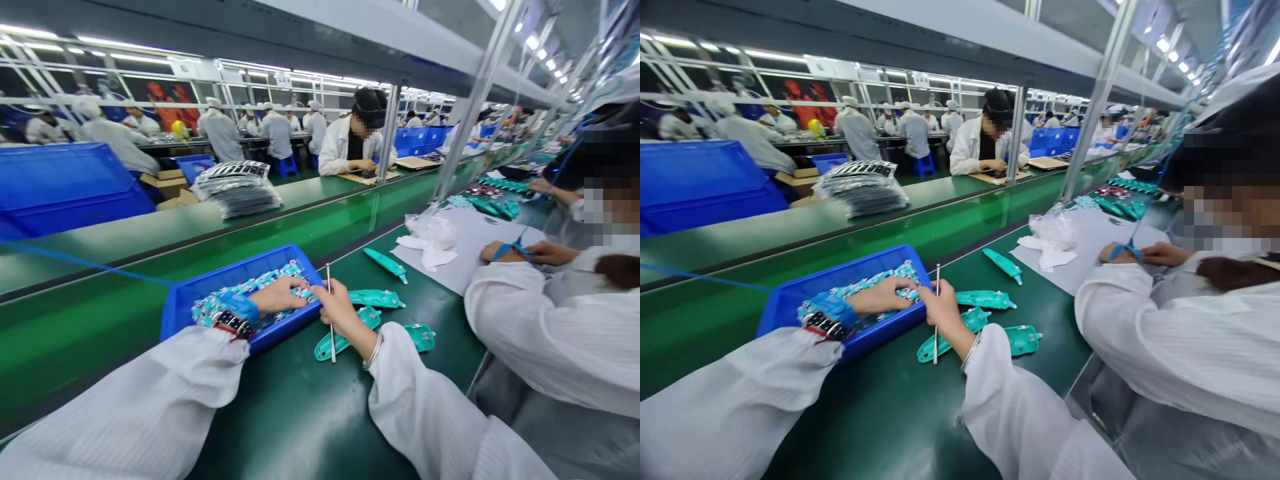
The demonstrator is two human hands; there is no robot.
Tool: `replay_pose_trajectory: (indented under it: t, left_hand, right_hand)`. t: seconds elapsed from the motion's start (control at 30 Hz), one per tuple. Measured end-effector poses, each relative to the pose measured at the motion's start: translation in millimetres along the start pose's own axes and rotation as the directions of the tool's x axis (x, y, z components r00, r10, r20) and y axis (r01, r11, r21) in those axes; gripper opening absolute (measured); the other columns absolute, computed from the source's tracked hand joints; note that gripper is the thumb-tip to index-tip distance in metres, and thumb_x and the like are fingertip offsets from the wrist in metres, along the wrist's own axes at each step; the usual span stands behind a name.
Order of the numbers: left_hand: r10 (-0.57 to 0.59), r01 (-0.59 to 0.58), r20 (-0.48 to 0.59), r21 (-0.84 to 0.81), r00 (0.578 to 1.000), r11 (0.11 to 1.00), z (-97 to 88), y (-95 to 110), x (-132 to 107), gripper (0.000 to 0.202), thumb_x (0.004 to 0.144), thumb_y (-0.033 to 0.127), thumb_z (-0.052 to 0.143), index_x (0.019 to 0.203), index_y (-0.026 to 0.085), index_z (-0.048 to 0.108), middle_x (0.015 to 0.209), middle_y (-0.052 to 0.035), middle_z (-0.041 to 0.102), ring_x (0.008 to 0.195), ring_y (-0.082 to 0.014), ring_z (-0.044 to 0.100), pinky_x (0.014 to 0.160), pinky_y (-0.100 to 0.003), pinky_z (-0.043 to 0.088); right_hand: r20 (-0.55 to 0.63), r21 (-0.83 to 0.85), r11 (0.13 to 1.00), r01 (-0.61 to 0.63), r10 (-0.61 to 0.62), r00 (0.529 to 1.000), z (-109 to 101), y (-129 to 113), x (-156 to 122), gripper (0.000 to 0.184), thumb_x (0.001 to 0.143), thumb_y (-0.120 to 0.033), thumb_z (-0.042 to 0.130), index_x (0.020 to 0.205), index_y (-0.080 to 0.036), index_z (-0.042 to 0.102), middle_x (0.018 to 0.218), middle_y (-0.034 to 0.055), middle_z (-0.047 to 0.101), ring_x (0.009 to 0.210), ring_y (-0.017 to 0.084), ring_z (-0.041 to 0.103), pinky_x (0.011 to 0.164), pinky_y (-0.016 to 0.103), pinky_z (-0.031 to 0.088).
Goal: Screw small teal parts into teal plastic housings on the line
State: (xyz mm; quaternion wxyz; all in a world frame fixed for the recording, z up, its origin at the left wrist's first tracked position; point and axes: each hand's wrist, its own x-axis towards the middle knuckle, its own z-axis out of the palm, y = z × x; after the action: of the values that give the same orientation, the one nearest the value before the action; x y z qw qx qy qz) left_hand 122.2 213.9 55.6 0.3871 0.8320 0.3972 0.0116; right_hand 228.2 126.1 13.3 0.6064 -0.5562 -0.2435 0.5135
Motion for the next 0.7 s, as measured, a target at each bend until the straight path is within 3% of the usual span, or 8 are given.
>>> replay_pose_trajectory:
  t: [0.33,0.53,0.7]
  left_hand:
    - [0.029,-0.028,0.079,-0.016,0.996,0.999,-0.7,-1.3,-1.6,0.042,0.051,0.033,0.053,0.088,0.015,0.057,0.066,0.0040,0.048,0.064,-0.0129,0.040,0.059,-0.024,0.031]
    - [0.015,-0.015,0.005,0.015,1.000,1.000,5.4,0.3,1.8,0.036,0.052,0.035,0.052,0.082,0.015,0.051,0.067,0.0034,0.044,0.065,-0.0136,0.038,0.059,-0.026,0.030]
    - [0.013,-0.012,-0.021,0.008,1.000,1.000,6.6,1.0,1.5,0.038,0.050,0.036,0.053,0.083,0.018,0.045,0.075,0.0024,0.046,0.072,-0.0157,0.040,0.061,-0.026,0.032]
  right_hand:
    - [-0.004,0.023,0.999,0.030,-0.030,1.000,0.0,1.7,-3.0,0.012,0.085,-0.023,0.053,0.083,-0.016,0.044,0.045,-0.0136,0.028,0.028,0.000,0.021,0.027,0.012,0.015]
    - [-0.018,0.051,0.997,0.064,-0.063,0.998,0.0,3.1,-0.1,0.026,0.080,-0.038,0.058,0.077,-0.020,0.039,0.040,-0.0146,0.025,0.025,0.002,0.024,0.026,0.013,0.014]
    - [-0.023,0.060,0.996,0.070,-0.069,0.997,-0.8,4.9,1.2,0.030,0.078,-0.042,0.060,0.076,-0.021,0.039,0.040,-0.0143,0.025,0.025,0.002,0.025,0.026,0.014,0.015]
